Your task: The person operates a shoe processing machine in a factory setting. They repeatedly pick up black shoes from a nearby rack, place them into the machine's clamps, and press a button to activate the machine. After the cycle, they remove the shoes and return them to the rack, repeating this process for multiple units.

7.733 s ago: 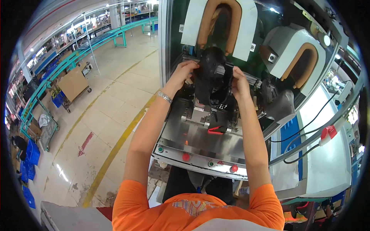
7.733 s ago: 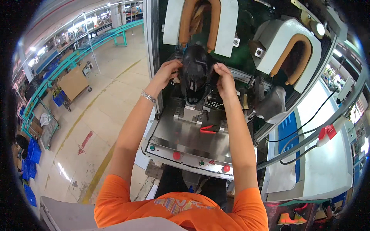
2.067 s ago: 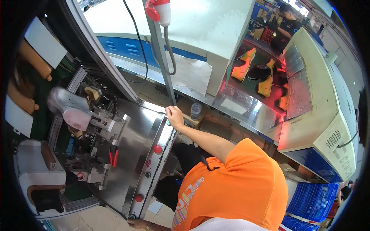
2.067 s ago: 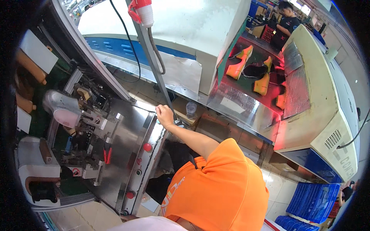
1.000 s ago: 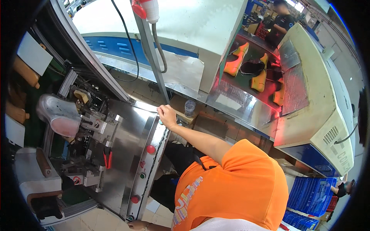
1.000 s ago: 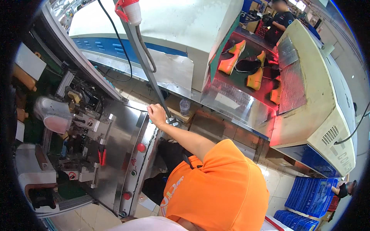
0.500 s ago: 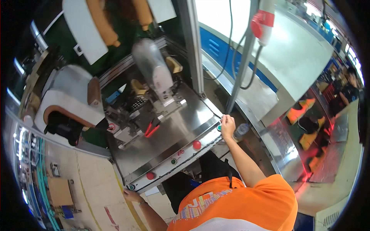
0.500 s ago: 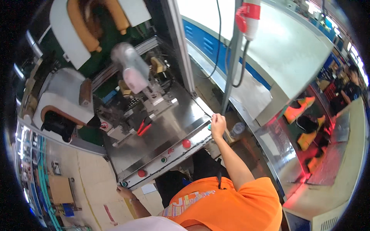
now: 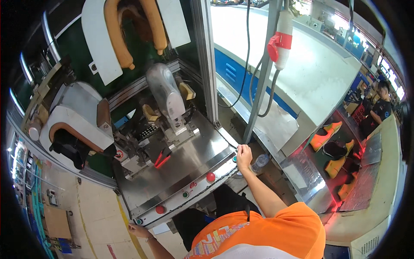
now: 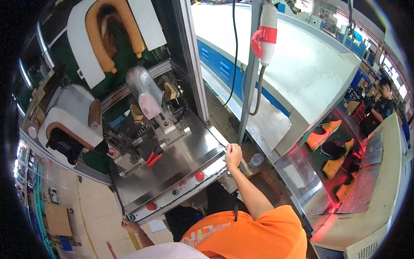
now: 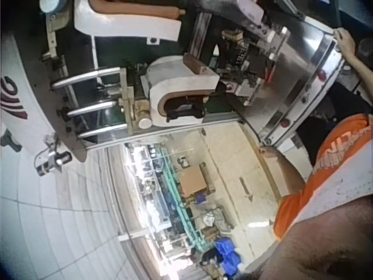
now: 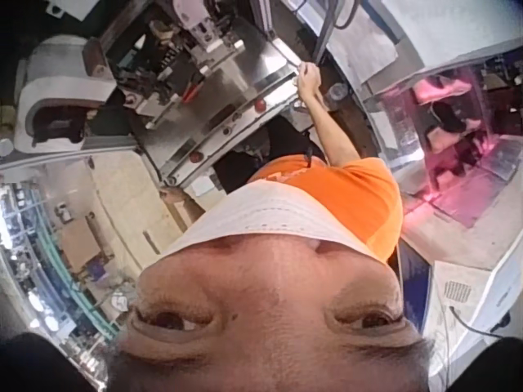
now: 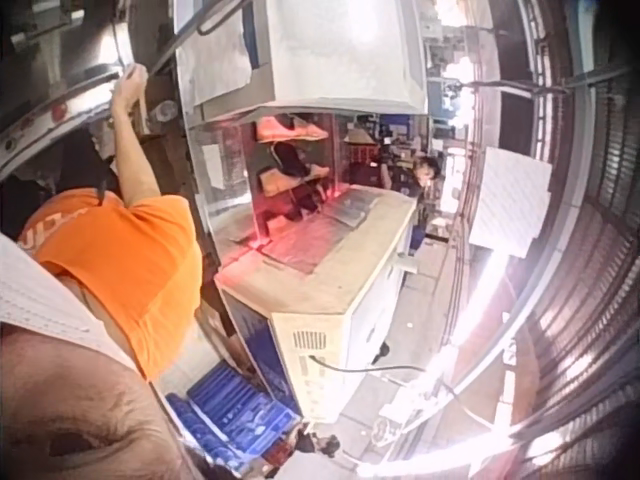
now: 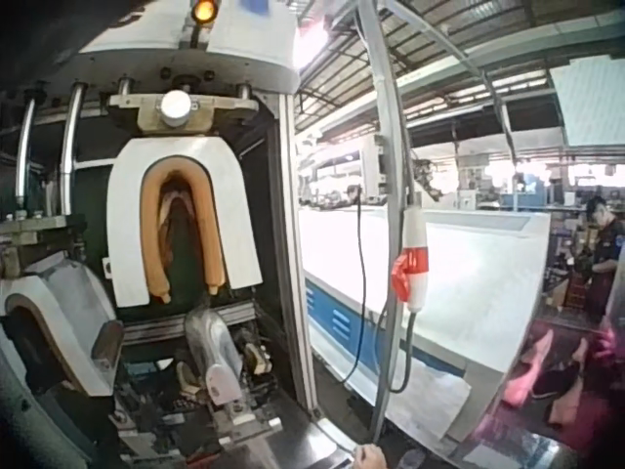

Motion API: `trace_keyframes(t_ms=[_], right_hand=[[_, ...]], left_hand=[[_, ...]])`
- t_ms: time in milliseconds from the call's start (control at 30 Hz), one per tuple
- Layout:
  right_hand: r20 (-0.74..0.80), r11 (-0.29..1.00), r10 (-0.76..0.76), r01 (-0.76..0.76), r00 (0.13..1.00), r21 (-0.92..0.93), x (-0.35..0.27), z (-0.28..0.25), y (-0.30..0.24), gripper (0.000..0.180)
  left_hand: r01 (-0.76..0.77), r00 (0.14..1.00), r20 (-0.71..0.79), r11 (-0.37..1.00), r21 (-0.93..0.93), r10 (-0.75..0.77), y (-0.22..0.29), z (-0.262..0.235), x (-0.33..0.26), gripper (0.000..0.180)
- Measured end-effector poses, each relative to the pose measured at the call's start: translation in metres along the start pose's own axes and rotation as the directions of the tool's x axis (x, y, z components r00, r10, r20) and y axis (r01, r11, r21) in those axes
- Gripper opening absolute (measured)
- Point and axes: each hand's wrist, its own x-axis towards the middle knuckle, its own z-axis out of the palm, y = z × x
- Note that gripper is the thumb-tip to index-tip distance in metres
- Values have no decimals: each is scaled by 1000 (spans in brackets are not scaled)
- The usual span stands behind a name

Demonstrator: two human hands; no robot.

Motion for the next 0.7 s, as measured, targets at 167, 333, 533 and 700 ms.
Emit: trace_keyframes(t_ms=[167, 333, 533, 700], right_hand=[[33, 997, -68, 69, 997, -35, -1, 6, -15, 17], [93, 999, 52, -50, 994, -18, -1, 1, 6, 18], [145, 999, 22, -15, 989, -48, 2, 11, 29, 37], [162, 998, 13, -2, 987, -70, 4, 5, 23, 41]], left_hand=[[-119, 992, -14, 978, 171, 123, -14, -6, 5, 43], [-512, 857, 206, 735, 444, 472, -36, 2, -1, 29], [98, 992, -81, 995, -20, -99, 6, 1, -13, 33], [141, 984, -105, 989, -49, -145, 38, -7, -20, 32]])
